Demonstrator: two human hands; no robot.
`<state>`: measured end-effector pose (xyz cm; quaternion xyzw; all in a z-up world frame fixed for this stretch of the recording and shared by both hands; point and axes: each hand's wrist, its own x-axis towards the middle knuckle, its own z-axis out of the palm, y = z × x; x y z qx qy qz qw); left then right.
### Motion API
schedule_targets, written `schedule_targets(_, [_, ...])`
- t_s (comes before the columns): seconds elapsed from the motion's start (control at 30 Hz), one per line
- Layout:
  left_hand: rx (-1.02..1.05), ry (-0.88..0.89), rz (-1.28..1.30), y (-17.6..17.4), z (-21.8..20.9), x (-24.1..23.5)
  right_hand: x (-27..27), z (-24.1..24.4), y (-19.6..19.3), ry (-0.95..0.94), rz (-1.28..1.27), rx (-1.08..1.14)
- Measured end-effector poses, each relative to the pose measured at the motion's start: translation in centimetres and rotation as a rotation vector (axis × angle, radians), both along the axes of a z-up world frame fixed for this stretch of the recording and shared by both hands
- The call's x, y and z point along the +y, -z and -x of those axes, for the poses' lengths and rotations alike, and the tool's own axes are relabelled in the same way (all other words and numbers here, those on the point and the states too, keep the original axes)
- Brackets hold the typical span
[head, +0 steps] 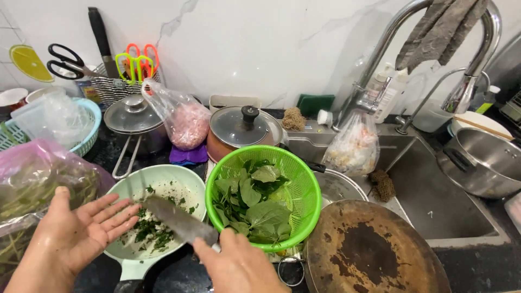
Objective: Chopping green leaves and mincing garlic on a wooden cutting board using a cleaver in a kitchen.
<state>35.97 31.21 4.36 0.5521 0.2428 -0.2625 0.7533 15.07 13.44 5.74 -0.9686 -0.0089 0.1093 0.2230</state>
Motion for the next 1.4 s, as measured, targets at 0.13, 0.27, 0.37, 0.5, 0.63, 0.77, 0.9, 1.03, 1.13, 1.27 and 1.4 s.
schedule_targets(0.13, [-0.018,-0.061,0.028,-0.8,0.4,0.4,0.7,0.1,-1.1,-0.027,0.092,0.041])
schedule_targets(0.27, [-0.055,-0.119,0.127,0.1,-0.5,1.3,0.5,-0.4,-1.6,0.003,0.054,0.083])
schedule_targets(0.37, [-0.005,-0.107,0.115,1.0,-1.0,1.4,1.9,-0.6,-4.2,0.536,-0.365,0.387])
schedule_targets(0.5, [-0.025,-0.121,0.241,3.3,-2.7,2.6,1.2,0.1,0.1,0.037,0.022,-0.022])
schedule_targets(0.63, [-0.217,0.086,0.101,2.9,-0.9,2.1,1.2,-0.1,-1.8,-0.054,-0.005,0.095])
schedule_targets(0.77, [-0.479,0.458,-0.908,3.4,1.2,0.8,0.5,0.0,0.1,0.151,-0.071,-0.020])
schedule_targets(0.9, [-0.992,0.946,-1.595,8.7,-0.6,2.0,0.5,0.7,1.2,0.102,-0.151,-0.326])
schedule_targets(1.03, [-1.052,1.178,-1.737,7.5,-0.2,2.5,1.1,0.2,-1.9,0.096,-0.022,0.212])
schedule_targets(1.13, [-1.516,1.099,-1.876,10.2,-1.8,4.6,0.8,1.0,1.4,0.090,-0.104,-0.280])
schedule_targets(1.27, [-1.655,1.195,-1.844,9.2,-2.2,5.1,0.5,0.2,-0.4,-0.010,-0.029,-0.087])
schedule_targets(1.4, [-1.856,1.126,-1.780,10.5,-2.8,6.7,1.5,0.5,0.5,0.066,-0.016,-0.117])
